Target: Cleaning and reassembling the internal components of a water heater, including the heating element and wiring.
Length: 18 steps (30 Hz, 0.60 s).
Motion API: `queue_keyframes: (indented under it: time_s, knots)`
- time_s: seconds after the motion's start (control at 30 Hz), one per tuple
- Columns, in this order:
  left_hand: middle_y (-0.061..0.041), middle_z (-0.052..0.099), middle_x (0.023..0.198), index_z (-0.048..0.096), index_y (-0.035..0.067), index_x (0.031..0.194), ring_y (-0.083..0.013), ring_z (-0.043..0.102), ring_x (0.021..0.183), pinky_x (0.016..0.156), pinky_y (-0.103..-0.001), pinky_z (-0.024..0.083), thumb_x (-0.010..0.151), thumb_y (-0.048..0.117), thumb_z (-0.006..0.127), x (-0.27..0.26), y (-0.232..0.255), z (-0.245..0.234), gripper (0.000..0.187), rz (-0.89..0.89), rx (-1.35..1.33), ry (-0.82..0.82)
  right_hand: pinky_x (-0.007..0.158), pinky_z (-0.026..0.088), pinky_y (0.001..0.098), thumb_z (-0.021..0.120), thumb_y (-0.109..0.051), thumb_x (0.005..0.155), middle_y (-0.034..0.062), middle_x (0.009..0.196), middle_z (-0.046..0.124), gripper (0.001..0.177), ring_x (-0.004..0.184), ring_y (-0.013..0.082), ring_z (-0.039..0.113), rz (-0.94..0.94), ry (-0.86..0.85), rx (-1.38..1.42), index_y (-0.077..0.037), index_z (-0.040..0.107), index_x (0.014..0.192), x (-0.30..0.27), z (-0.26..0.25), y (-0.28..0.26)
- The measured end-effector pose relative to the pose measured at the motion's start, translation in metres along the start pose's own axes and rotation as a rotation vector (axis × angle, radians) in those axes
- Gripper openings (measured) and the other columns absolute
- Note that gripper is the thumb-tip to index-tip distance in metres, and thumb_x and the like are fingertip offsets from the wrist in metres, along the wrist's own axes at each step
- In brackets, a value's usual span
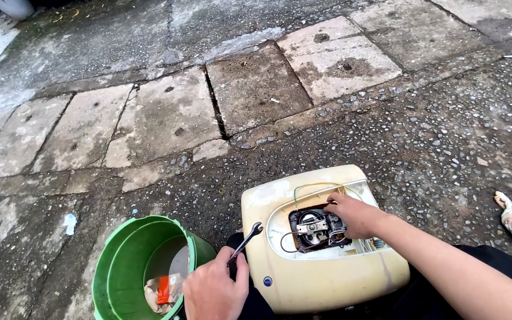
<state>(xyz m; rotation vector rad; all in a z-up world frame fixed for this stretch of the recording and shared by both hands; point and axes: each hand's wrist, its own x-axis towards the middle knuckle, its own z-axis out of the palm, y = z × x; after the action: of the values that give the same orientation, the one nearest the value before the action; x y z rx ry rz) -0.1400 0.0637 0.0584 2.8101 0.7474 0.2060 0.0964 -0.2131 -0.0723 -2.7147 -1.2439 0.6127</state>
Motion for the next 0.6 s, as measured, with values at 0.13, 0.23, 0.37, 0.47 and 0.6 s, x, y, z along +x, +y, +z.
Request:
queue_keyframes:
  time_s: [0.13, 0.23, 0.37, 0.47, 0.6]
  knots:
    - [-0.001, 0.067, 0.052, 0.071, 0.023, 0.079, -0.0235, 0.064, 0.047, 0.049, -0.038, 0.048, 0.085, 0.038, 0.063, 0.0, 0.002, -0.003, 0.019, -0.01, -0.007, -0.018, 0.115, 0.048, 0.0383, 0.09, -0.007, 0.062, 0.0049, 0.148, 0.051, 0.1, 0.132, 0.0273, 0.055, 0.164, -0.043, 0.147, -0.017, 0.043, 0.15, -0.011, -0.039, -0.016]
    - [-0.001, 0.069, 0.055, 0.071, 0.023, 0.079, -0.0247, 0.065, 0.049, 0.05, -0.039, 0.049, 0.085, 0.039, 0.063, 0.0, 0.001, -0.001, 0.019, -0.017, 0.005, -0.013, 0.114, 0.05, 0.0378, 0.086, -0.006, 0.064, 0.0065, 0.143, 0.06, 0.097, 0.13, 0.0265, 0.06, 0.246, -0.032, 0.174, -0.019, 0.044, 0.15, -0.017, -0.057, -0.011]
    - [-0.003, 0.069, 0.055, 0.07, 0.021, 0.077, -0.0264, 0.065, 0.048, 0.049, -0.041, 0.049, 0.084, 0.039, 0.064, 0.001, 0.002, -0.002, 0.02, -0.01, -0.008, -0.001, 0.111, 0.055, 0.0369, 0.082, -0.003, 0.067, 0.0028, 0.135, 0.069, 0.087, 0.123, 0.0242, 0.067, 0.306, -0.108, 0.12, -0.019, 0.05, 0.146, -0.021, -0.059, -0.004]
    - [-0.002, 0.069, 0.056, 0.068, 0.021, 0.074, -0.0258, 0.065, 0.048, 0.049, -0.04, 0.049, 0.086, 0.042, 0.061, 0.002, 0.0, 0.003, 0.025, -0.002, 0.02, -0.014, 0.099, 0.06, 0.033, 0.075, 0.001, 0.069, -0.0025, 0.122, 0.075, 0.077, 0.106, 0.0203, 0.074, 0.295, -0.132, 0.156, -0.022, 0.055, 0.14, -0.023, -0.05, -0.002]
    - [-0.004, 0.07, 0.057, 0.069, 0.021, 0.076, -0.0274, 0.065, 0.049, 0.05, -0.041, 0.05, 0.087, 0.042, 0.061, 0.001, 0.002, 0.001, 0.025, -0.004, 0.016, -0.009, 0.098, 0.061, 0.0354, 0.066, 0.008, 0.07, 0.0005, 0.119, 0.077, 0.08, 0.104, 0.0233, 0.075, 0.313, -0.136, 0.154, -0.024, 0.053, 0.142, -0.025, -0.055, -0.009]
